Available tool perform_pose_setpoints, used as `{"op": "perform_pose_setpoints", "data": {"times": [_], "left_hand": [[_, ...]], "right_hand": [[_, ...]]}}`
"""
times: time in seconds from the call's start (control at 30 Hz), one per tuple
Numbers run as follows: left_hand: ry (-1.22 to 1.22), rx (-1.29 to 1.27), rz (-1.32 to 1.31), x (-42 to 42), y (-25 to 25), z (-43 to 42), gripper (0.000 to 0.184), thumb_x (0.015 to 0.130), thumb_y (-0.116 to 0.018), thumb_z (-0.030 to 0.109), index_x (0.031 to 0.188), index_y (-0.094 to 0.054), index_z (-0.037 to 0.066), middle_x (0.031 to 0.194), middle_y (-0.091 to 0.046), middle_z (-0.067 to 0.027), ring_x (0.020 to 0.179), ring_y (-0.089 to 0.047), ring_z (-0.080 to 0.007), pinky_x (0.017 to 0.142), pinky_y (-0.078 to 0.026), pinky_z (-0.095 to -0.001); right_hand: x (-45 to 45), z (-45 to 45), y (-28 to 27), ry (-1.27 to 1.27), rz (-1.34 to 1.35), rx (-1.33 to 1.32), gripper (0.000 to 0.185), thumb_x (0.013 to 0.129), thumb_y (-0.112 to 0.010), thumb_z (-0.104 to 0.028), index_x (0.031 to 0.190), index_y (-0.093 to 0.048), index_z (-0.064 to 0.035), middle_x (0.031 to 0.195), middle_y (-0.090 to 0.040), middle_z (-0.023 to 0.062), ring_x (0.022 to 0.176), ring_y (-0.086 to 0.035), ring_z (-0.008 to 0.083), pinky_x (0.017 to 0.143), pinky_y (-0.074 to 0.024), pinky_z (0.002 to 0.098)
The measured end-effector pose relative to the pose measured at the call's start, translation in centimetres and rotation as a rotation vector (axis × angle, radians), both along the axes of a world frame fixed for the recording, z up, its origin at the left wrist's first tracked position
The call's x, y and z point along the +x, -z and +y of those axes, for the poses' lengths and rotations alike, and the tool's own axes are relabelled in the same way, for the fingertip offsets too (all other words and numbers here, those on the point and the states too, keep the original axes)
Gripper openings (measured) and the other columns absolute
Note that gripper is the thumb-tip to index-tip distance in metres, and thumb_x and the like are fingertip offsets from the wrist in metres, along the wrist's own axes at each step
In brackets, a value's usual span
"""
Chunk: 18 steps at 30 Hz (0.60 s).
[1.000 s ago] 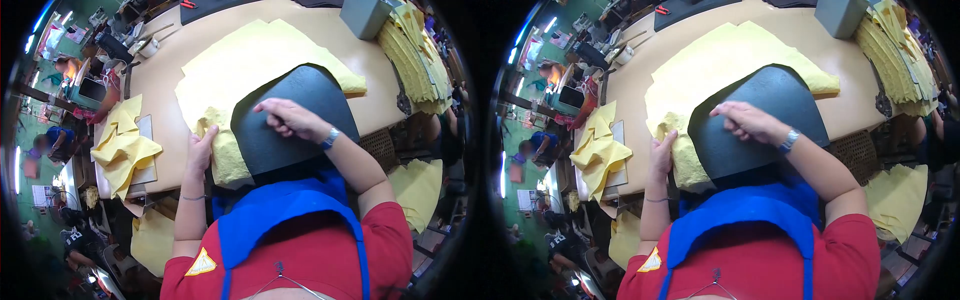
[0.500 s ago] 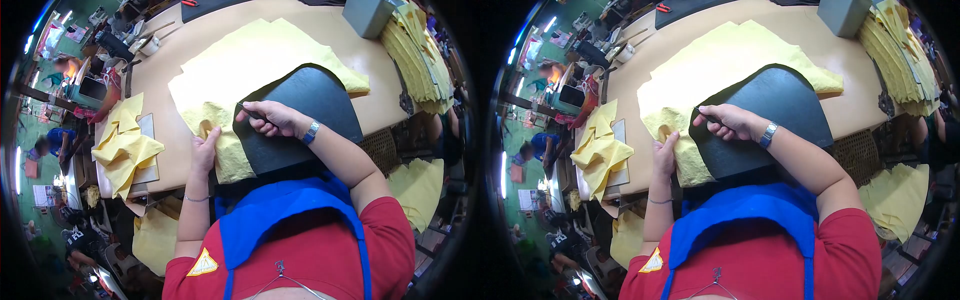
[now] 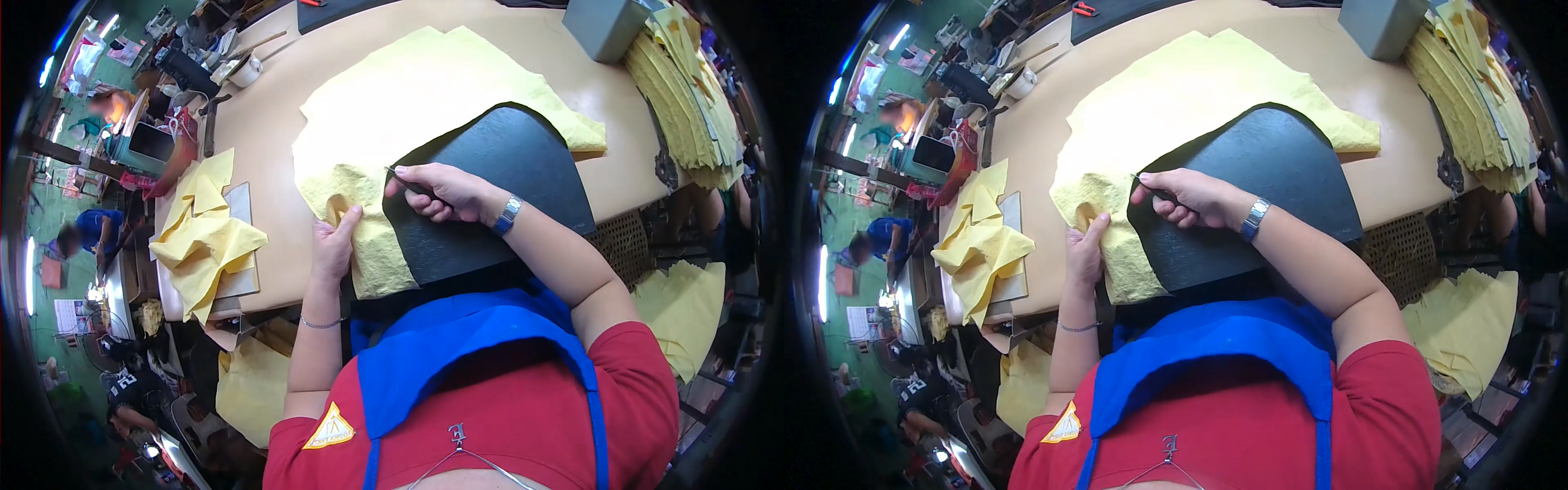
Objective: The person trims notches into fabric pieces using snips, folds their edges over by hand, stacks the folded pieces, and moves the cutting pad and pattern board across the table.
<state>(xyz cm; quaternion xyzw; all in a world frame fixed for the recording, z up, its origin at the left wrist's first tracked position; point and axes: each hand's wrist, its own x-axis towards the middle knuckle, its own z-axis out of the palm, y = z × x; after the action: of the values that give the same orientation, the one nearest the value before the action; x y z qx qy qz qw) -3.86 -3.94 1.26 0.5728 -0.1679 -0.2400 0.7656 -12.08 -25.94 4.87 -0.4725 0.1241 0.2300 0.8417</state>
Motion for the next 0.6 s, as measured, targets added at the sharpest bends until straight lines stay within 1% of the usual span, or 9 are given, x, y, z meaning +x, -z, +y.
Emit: {"op": "perform_pose_setpoints", "data": {"times": [0.17,0.3,0.4,0.53,0.6], "left_hand": [[0.002,0.022,0.010,-0.08,-0.13,0.09,0.033,0.093,-0.060,0.001,0.125,-0.054,0.002,0.111,-0.063,-0.0069,0.095,-0.064,-0.0134,0.080,-0.056,-0.0283],[-0.008,0.054,-0.017,-0.24,-0.36,-0.02,0.029,0.093,-0.060,0.002,0.122,-0.056,0.001,0.109,-0.065,-0.0064,0.093,-0.064,-0.0124,0.079,-0.055,-0.0277],[-0.002,0.056,-0.027,-0.26,-0.32,-0.06,0.028,0.094,-0.060,0.003,0.121,-0.057,0.000,0.109,-0.065,-0.0062,0.093,-0.064,-0.0117,0.079,-0.055,-0.0272],[0.003,0.047,-0.010,-0.27,-0.32,-0.12,0.029,0.093,-0.061,0.003,0.122,-0.056,0.001,0.111,-0.064,-0.0059,0.095,-0.063,-0.0120,0.080,-0.055,-0.0281],[0.011,0.053,-0.012,-0.26,-0.41,-0.15,0.030,0.093,-0.061,0.003,0.123,-0.056,0.001,0.112,-0.064,-0.0059,0.096,-0.063,-0.0122,0.080,-0.055,-0.0285]], "right_hand": [[-0.63,-0.28,0.30,0.020,-0.042,-0.049,0.037,0.105,-0.039,-0.038,0.109,-0.056,-0.0062,0.063,-0.037,-0.0060,0.047,-0.029,0.0020,0.039,-0.0252,0.0152],[0.02,-0.13,0.11,-0.034,0.004,-0.005,0.034,0.105,-0.038,-0.037,0.106,-0.055,-0.0070,0.063,-0.037,-0.0061,0.048,-0.029,0.0021,0.040,-0.0251,0.0171],[0.08,0.04,0.63,-0.031,-0.075,-0.057,0.036,0.104,-0.040,-0.039,0.106,-0.055,-0.0068,0.064,-0.038,-0.0060,0.048,-0.029,0.0026,0.040,-0.0249,0.0175],[-0.55,-0.27,-0.14,-0.006,0.017,-0.032,0.033,0.104,-0.041,-0.036,0.105,-0.056,-0.0065,0.064,-0.038,-0.0055,0.049,-0.029,0.0026,0.040,-0.0252,0.0176],[-0.19,0.05,-0.25,-0.006,0.016,-0.032,0.033,0.104,-0.042,-0.036,0.104,-0.056,-0.0063,0.064,-0.038,-0.0053,0.050,-0.030,0.0026,0.040,-0.0258,0.0175]]}}
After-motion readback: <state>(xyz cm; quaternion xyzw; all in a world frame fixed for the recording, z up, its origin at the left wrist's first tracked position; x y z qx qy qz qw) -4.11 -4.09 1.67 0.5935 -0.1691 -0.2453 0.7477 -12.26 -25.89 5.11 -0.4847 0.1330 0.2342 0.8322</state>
